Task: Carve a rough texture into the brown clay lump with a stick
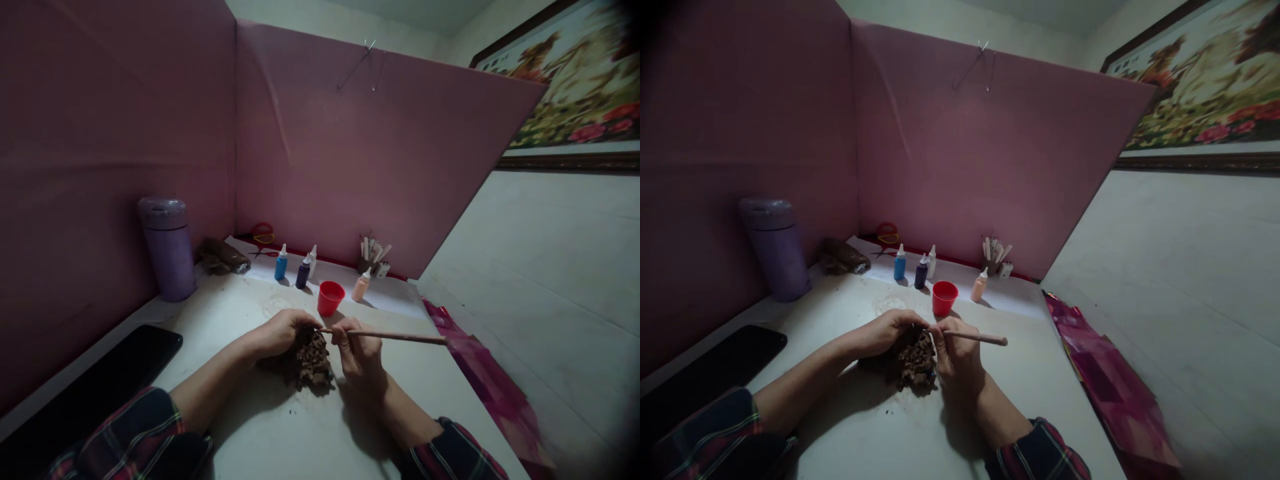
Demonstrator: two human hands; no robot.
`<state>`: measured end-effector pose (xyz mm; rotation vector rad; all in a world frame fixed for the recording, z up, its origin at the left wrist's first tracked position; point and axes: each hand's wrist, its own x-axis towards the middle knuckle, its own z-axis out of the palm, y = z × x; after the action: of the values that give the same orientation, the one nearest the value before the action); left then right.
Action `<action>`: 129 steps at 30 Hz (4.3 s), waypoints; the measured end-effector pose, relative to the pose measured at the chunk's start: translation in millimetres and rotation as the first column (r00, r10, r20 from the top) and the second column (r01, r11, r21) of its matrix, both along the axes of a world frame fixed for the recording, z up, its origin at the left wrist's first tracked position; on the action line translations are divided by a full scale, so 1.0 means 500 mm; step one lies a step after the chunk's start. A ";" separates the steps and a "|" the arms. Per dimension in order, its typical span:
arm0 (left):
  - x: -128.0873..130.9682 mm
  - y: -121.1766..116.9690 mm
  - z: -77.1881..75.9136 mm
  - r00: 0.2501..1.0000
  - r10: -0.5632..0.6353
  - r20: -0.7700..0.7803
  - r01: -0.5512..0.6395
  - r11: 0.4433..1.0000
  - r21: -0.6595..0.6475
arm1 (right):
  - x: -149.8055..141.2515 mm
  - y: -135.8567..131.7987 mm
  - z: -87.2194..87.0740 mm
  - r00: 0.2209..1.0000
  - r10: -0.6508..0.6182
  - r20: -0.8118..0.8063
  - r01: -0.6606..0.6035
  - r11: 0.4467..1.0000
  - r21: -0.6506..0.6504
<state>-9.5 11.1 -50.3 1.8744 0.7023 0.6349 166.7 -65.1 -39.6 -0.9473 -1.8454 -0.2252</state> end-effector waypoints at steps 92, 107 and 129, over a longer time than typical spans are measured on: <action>0.003 -0.003 0.034 0.997 -0.017 -0.074 0.012 0.998 -0.059 | -0.022 -0.020 -0.013 0.994 0.107 -0.029 -0.110 0.981 -0.158; 0.014 -0.004 0.031 0.989 0.109 -0.097 -0.108 0.994 0.018 | -0.017 -0.031 -0.009 0.995 0.046 0.086 -0.051 0.997 0.052; 0.014 -0.010 0.038 0.990 0.089 -0.105 -0.098 0.992 -0.083 | -0.033 -0.006 -0.015 0.969 0.043 -0.245 -0.126 0.935 -0.332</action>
<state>-2.4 6.2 -31.5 1.8102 0.8747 0.5622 150.4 -68.0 -47.0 -1.0782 -1.7291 0.2655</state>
